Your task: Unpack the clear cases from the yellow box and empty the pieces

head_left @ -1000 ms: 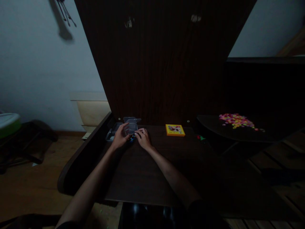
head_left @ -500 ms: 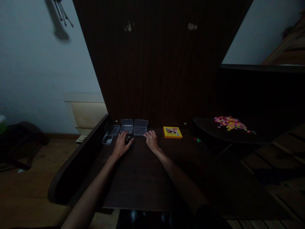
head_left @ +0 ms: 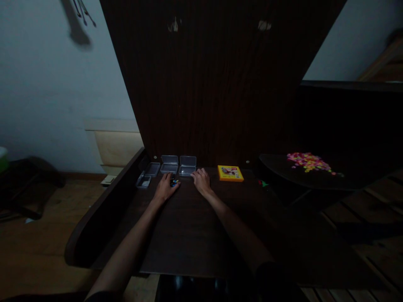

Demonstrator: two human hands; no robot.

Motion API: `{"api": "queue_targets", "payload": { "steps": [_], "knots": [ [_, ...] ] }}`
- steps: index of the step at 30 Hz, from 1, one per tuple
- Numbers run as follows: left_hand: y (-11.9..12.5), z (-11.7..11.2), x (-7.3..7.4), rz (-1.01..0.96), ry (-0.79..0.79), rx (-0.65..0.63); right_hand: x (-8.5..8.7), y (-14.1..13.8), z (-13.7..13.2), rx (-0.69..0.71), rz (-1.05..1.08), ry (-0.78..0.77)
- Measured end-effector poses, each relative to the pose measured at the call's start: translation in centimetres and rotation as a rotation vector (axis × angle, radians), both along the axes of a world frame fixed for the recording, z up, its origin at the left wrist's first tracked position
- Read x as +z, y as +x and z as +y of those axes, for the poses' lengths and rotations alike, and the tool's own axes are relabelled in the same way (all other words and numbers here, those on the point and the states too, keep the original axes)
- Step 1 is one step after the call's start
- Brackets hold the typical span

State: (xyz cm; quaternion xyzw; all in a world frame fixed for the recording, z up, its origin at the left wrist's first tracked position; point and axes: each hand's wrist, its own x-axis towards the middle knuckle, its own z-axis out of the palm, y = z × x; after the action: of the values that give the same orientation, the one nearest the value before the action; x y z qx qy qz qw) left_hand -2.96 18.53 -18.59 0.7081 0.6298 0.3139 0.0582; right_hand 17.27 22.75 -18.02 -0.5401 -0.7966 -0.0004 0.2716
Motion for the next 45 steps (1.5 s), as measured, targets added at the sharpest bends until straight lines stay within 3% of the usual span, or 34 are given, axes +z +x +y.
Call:
{"api": "queue_targets", "payload": {
  "steps": [13, 23, 33, 39, 45],
  "knots": [
    [-0.2, 0.0, -0.3, -0.019, 0.040, -0.069, 0.5, -0.8, 0.4, -0.053, -0.079, -0.033],
    [-0.2, -1.2, 0.1, 0.000, 0.025, -0.109, 0.3, -0.9, 0.8, 0.013, -0.098, -0.033],
    [0.5, -0.9, 0.6, 0.159, -0.129, -0.137, 0.3, -0.8, 0.7, 0.036, -0.116, -0.034],
    [0.4, -0.6, 0.4, 0.111, -0.075, -0.155, 0.4, -0.7, 0.2, -0.022, -0.112, -0.047],
    [0.3, -0.1, 0.4, 0.029, -0.083, -0.250, 0.5, -0.5, -0.1, -0.018, -0.105, -0.054]
  ]
}}
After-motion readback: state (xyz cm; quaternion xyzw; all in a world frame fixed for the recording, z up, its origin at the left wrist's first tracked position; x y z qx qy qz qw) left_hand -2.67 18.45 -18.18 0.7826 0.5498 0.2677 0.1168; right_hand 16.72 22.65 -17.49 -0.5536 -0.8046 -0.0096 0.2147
